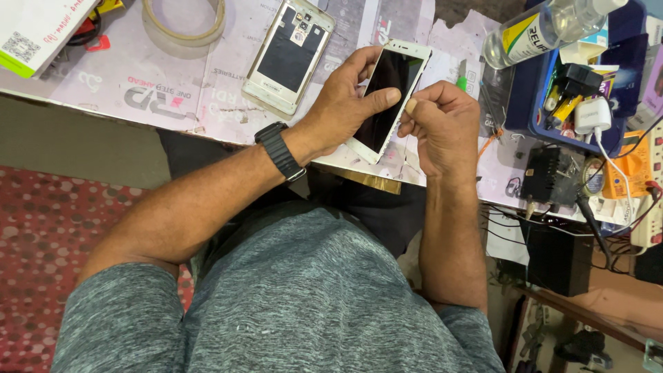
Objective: The person disassembles a white smartphone, removes the back cover, and detaches the battery. They then reassemble the device and power it on to verify functionality, navigating through the initial setup screens.
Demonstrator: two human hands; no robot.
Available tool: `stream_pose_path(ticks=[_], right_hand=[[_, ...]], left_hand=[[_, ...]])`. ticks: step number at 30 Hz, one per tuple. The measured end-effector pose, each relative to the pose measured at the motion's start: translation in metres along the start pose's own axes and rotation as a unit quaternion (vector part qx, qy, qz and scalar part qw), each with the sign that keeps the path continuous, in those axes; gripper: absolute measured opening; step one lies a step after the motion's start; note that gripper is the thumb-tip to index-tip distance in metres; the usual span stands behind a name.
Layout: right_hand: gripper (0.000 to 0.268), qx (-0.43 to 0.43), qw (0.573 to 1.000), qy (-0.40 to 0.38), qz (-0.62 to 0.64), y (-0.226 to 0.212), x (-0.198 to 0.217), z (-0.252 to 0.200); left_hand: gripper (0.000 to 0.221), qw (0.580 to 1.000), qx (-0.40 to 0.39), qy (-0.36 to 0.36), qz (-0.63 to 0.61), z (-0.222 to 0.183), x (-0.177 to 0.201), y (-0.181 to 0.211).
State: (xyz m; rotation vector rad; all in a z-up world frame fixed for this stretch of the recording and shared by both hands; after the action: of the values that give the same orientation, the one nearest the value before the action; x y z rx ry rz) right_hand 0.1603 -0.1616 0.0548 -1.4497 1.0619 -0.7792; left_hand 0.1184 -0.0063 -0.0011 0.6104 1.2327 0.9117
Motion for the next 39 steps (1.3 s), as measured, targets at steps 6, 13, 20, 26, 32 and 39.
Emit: stream_pose_path(ticks=[6, 13, 20, 26, 32, 39], right_hand=[[0.006, 0.007, 1.000, 0.003, -0.011, -0.0008, -0.0015, -0.0004], [0.005, 0.005, 1.000, 0.005, -0.014, -0.0011, -0.0024, -0.0009], [0.005, 0.005, 1.000, 0.008, -0.019, -0.0020, -0.0026, -0.0017], [0.004, 0.006, 1.000, 0.007, -0.020, -0.0009, -0.0013, -0.0012], [0.004, 0.005, 1.000, 0.003, -0.015, -0.0001, -0.0014, 0.0002], [0.004, -0.001, 1.000, 0.006, -0.008, -0.0002, -0.0028, 0.0003]], left_hand=[[0.057, 1.000, 0.003, -0.001, 0.015, -0.0005, 0.0008, 0.0007], [0.057, 1.000, 0.006, 0.001, 0.022, -0.0007, 0.0014, 0.0013], [0.055, 1.000, 0.004, 0.000, 0.021, -0.0010, 0.0010, 0.0016], [0.055, 1.000, -0.002, -0.004, 0.014, -0.0011, 0.0011, 0.0022], [0.060, 1.000, 0.019, 0.002, 0.004, -0.0009, 0.0015, 0.0019], [0.066, 1.000, -0.007, -0.003, 0.023, -0.0007, 0.0028, -0.0040]])
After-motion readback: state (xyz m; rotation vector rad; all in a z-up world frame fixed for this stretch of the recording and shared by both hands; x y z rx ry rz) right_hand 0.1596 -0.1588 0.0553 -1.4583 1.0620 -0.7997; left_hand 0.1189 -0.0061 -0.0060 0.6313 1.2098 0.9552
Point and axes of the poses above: each hand's wrist, its own z-axis towards the middle knuckle, its own x-axis out of the back of the hand, y = z × x, the point moved 5 cm from there along z, towards the middle knuckle, and after that the axes turned 4 degrees about -x, right-handed, at the moved point
